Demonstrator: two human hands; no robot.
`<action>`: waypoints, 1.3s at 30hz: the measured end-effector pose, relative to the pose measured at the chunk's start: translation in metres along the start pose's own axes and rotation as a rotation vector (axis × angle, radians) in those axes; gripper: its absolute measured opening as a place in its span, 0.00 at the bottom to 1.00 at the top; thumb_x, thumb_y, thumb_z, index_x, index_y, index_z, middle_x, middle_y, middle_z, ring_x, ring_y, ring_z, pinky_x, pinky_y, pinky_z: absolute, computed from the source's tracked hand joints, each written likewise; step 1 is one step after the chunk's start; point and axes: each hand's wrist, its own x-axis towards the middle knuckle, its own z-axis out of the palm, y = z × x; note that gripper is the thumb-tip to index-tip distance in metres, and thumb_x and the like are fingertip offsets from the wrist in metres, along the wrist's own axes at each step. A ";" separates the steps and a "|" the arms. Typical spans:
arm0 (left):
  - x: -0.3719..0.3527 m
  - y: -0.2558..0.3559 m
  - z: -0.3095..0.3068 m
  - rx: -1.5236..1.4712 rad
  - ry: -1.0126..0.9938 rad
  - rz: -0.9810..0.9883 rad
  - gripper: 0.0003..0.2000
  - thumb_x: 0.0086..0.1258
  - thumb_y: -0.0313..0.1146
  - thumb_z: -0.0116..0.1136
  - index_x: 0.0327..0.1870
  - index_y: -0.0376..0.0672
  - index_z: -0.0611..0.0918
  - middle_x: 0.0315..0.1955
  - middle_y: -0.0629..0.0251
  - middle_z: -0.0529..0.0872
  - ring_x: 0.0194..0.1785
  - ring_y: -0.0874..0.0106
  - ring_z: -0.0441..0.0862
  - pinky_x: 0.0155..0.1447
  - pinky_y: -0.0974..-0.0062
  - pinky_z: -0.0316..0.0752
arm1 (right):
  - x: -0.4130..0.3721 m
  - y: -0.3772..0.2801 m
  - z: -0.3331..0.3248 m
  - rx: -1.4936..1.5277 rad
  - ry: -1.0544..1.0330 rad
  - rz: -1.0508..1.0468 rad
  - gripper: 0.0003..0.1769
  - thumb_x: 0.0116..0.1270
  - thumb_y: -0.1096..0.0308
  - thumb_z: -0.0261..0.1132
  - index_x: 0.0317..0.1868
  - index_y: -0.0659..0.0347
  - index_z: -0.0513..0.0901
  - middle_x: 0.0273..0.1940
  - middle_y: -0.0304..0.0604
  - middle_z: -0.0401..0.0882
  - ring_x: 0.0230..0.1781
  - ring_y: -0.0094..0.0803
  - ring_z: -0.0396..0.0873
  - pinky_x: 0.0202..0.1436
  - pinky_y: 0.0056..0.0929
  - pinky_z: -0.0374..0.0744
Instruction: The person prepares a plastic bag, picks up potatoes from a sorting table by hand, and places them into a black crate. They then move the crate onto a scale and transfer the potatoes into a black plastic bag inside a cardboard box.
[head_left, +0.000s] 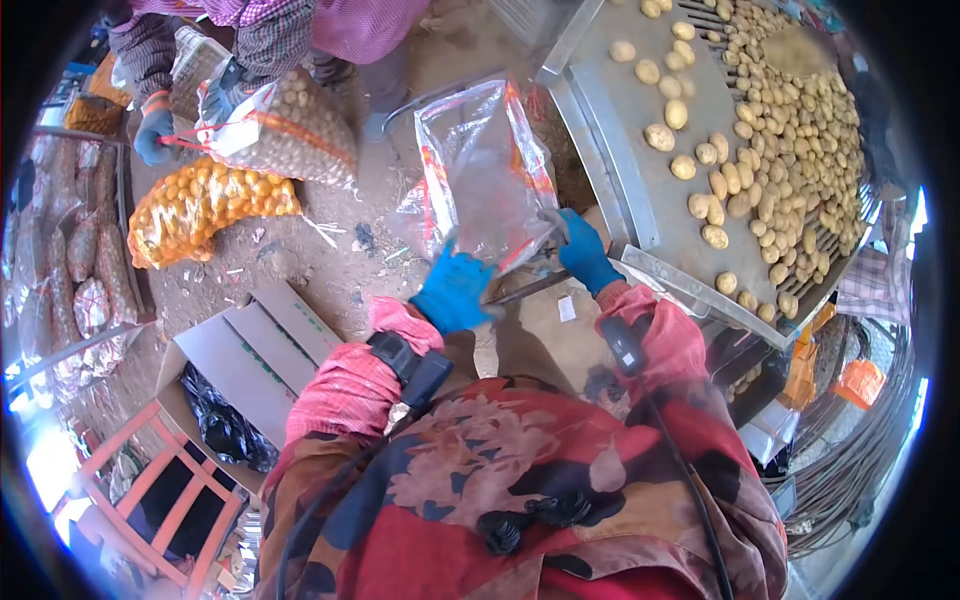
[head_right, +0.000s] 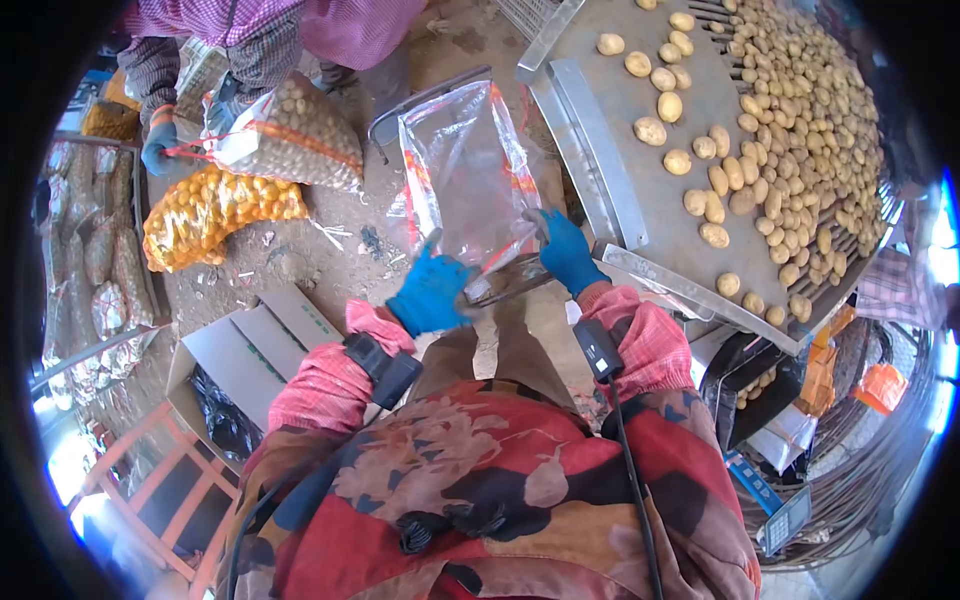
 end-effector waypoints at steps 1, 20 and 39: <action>0.002 0.016 0.004 0.112 -0.043 0.001 0.32 0.52 0.58 0.61 0.54 0.46 0.78 0.39 0.64 0.81 0.50 0.62 0.77 0.75 0.49 0.38 | -0.001 0.004 0.001 -0.001 -0.004 -0.011 0.21 0.57 0.71 0.61 0.53 0.54 0.78 0.45 0.49 0.76 0.42 0.47 0.78 0.44 0.41 0.77; -0.016 0.000 -0.002 0.308 0.052 -0.173 0.34 0.46 0.36 0.64 0.61 0.43 0.72 0.41 0.60 0.77 0.51 0.60 0.74 0.73 0.48 0.45 | 0.013 -0.046 -0.021 -0.723 -0.134 -0.504 0.12 0.54 0.66 0.63 0.40 0.53 0.81 0.54 0.43 0.74 0.49 0.41 0.73 0.47 0.40 0.70; 0.052 0.046 0.025 0.111 -0.072 -0.157 0.41 0.46 0.48 0.70 0.64 0.43 0.69 0.47 0.58 0.77 0.58 0.60 0.71 0.73 0.52 0.46 | -0.050 0.039 -0.059 0.236 -0.443 0.371 0.24 0.64 0.54 0.65 0.52 0.64 0.74 0.42 0.50 0.78 0.45 0.40 0.79 0.46 0.35 0.80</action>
